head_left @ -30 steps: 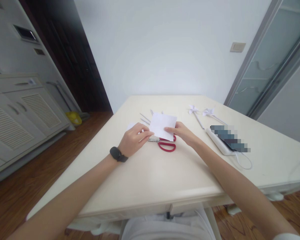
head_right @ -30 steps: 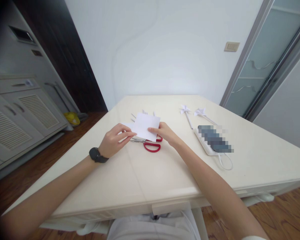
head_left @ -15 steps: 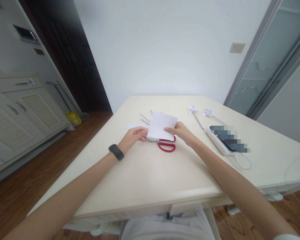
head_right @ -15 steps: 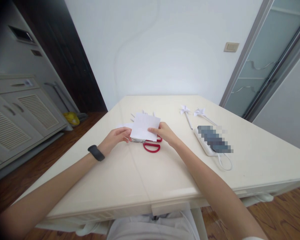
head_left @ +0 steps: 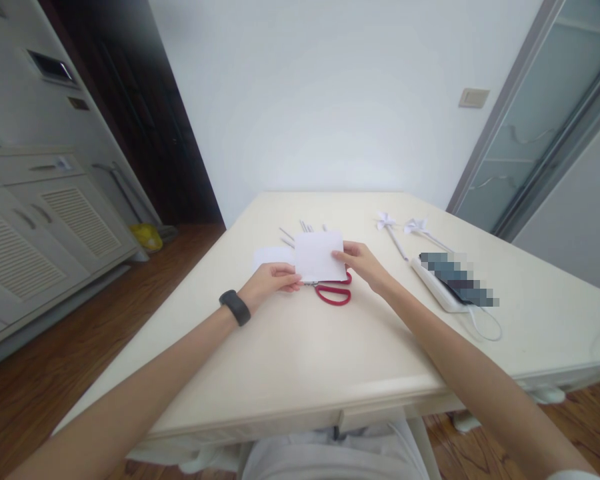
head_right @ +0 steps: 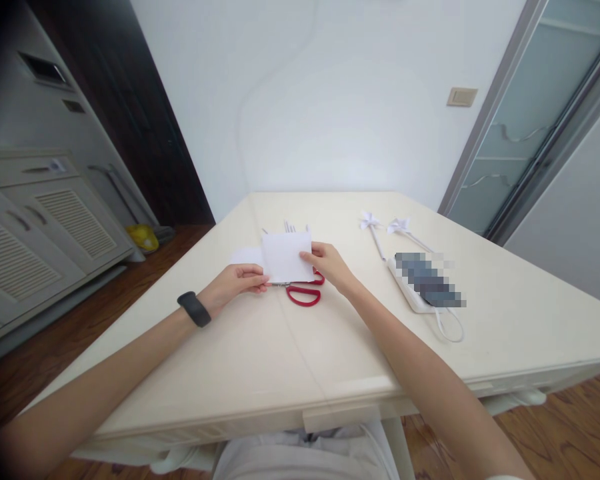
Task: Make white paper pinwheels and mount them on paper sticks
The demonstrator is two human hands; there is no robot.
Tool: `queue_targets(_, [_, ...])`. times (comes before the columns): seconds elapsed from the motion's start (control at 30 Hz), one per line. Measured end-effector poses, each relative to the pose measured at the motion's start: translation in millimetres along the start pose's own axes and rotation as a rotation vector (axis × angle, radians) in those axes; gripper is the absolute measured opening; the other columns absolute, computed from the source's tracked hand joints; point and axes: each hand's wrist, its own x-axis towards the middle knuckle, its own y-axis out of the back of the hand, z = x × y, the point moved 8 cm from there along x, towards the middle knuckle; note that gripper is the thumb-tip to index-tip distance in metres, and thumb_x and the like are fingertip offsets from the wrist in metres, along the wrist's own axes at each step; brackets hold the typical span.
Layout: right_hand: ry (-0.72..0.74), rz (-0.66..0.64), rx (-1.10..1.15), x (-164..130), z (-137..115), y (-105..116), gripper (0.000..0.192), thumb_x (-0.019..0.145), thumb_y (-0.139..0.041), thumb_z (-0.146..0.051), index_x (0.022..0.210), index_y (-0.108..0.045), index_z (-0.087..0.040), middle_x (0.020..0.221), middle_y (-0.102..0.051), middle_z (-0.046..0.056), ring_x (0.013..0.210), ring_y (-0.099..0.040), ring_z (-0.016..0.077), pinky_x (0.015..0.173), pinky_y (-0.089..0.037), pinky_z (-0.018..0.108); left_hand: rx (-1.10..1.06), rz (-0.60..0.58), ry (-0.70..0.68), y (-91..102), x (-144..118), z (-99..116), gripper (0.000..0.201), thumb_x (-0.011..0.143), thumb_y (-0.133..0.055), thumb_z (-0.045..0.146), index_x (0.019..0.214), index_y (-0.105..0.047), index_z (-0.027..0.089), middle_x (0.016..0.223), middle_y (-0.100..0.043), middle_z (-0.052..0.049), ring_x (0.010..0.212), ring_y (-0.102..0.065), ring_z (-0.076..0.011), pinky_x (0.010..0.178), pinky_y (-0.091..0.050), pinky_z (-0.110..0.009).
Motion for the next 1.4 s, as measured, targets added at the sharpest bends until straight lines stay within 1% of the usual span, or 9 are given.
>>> queue_targets(0.17, [0.074, 0.068, 0.007, -1, -9, 5, 0.027, 0.080, -0.050, -0.034, 0.098, -0.064, -0.020, 0.087, -0.066, 0.002, 0.080, -0.059, 0.0162, 0.064, -0.045, 0.024, -0.028, -0.040, 0.014, -3.2, 0, -3, 0.023, 0.066, -0.069, 0.037, 0.076, -0.065, 0.016, 0.079, -0.070, -0.005, 0.075, -0.065, -0.0170, 0.076, -0.051, -0.031])
queue_targets(0.27, [0.139, 0.067, 0.045, -2, -15, 2, 0.030, 0.081, -0.050, -0.034, 0.105, -0.063, -0.021, 0.096, -0.067, 0.003, 0.084, -0.060, 0.0170, 0.070, -0.047, 0.026, -0.053, -0.057, 0.025, -5.2, -1, -4, 0.023, 0.067, -0.069, 0.036, 0.076, -0.066, 0.016, 0.079, -0.070, -0.006, 0.076, -0.065, -0.0167, 0.077, -0.051, -0.030])
queue_targets(0.43, [0.168, 0.096, 0.022, -7, -23, -1, 0.032, 0.082, -0.050, -0.036, 0.107, -0.064, -0.022, 0.102, -0.067, 0.002, 0.094, -0.060, 0.0195, 0.080, -0.047, 0.029, -0.094, -0.100, 0.020, -10.6, -4, 1, 0.021, 0.067, -0.069, 0.034, 0.075, -0.066, 0.015, 0.080, -0.069, -0.006, 0.076, -0.064, -0.0155, 0.077, -0.050, -0.028])
queue_targets(0.6, [0.210, 0.101, -0.020, -10, -30, -5, 0.031, 0.084, -0.047, -0.031, 0.108, -0.065, -0.022, 0.105, -0.067, 0.002, 0.097, -0.060, 0.0203, 0.082, -0.048, 0.030, -0.100, -0.126, -0.006, -14.3, -8, 8, 0.020, 0.070, -0.067, 0.033, 0.078, -0.067, 0.015, 0.080, -0.067, -0.005, 0.075, -0.063, -0.0140, 0.076, -0.050, -0.026])
queue_targets(0.7, [0.287, 0.115, -0.154, -13, -36, -7, 0.032, 0.086, -0.044, -0.026, 0.110, -0.064, -0.024, 0.111, -0.065, 0.001, 0.105, -0.058, 0.0203, 0.084, -0.047, 0.030, -0.113, -0.150, -0.015, -16.7, -9, 10, 0.020, 0.072, -0.066, 0.033, 0.080, -0.067, 0.015, 0.081, -0.067, -0.005, 0.075, -0.062, -0.0137, 0.076, -0.049, -0.026])
queue_targets(0.83, [0.393, 0.118, -0.415, -18, -41, -14, 0.037, 0.087, -0.039, -0.019, 0.118, -0.059, -0.026, 0.115, -0.064, -0.001, 0.103, -0.059, 0.0184, 0.083, -0.048, 0.029, -0.127, -0.192, -0.032, -21.5, -10, 13, 0.027, 0.073, -0.064, 0.032, 0.094, -0.066, 0.015, 0.088, -0.067, -0.007, 0.076, -0.061, -0.0145, 0.078, -0.048, -0.029])
queue_targets(0.97, [0.538, 0.057, -0.632, -23, -44, -28, 0.042, 0.086, -0.038, -0.013, 0.121, -0.055, -0.026, 0.123, -0.058, -0.002, 0.108, -0.057, 0.0158, 0.090, -0.045, 0.029, -0.145, -0.197, -0.043, -22.9, -11, 15, 0.031, 0.075, -0.063, 0.030, 0.100, -0.065, 0.013, 0.090, -0.067, -0.009, 0.076, -0.061, -0.0151, 0.079, -0.048, -0.030])
queue_targets(1.2, [0.543, -0.042, -0.851, -24, -38, -45, 0.044, 0.089, -0.035, -0.016, 0.129, -0.047, -0.030, 0.132, -0.051, -0.002, 0.110, -0.055, 0.0149, 0.086, -0.048, 0.029, -0.187, -0.195, -0.046, -21.9, -10, 13, 0.023, 0.076, -0.060, 0.028, 0.094, -0.066, 0.014, 0.093, -0.067, -0.007, 0.085, -0.064, -0.0197, 0.085, -0.046, -0.034])
queue_targets(1.4, [0.547, -0.141, -0.926, -24, -32, -53, 0.043, 0.087, -0.038, -0.018, 0.126, -0.049, -0.031, 0.140, -0.039, -0.002, 0.114, -0.052, 0.0181, 0.086, -0.048, 0.032, -0.190, -0.225, -0.025, -23.3, -11, 13, 0.027, 0.077, -0.060, 0.033, 0.095, -0.066, 0.013, 0.097, -0.067, -0.010, 0.084, -0.064, -0.0191, 0.085, -0.046, -0.034])
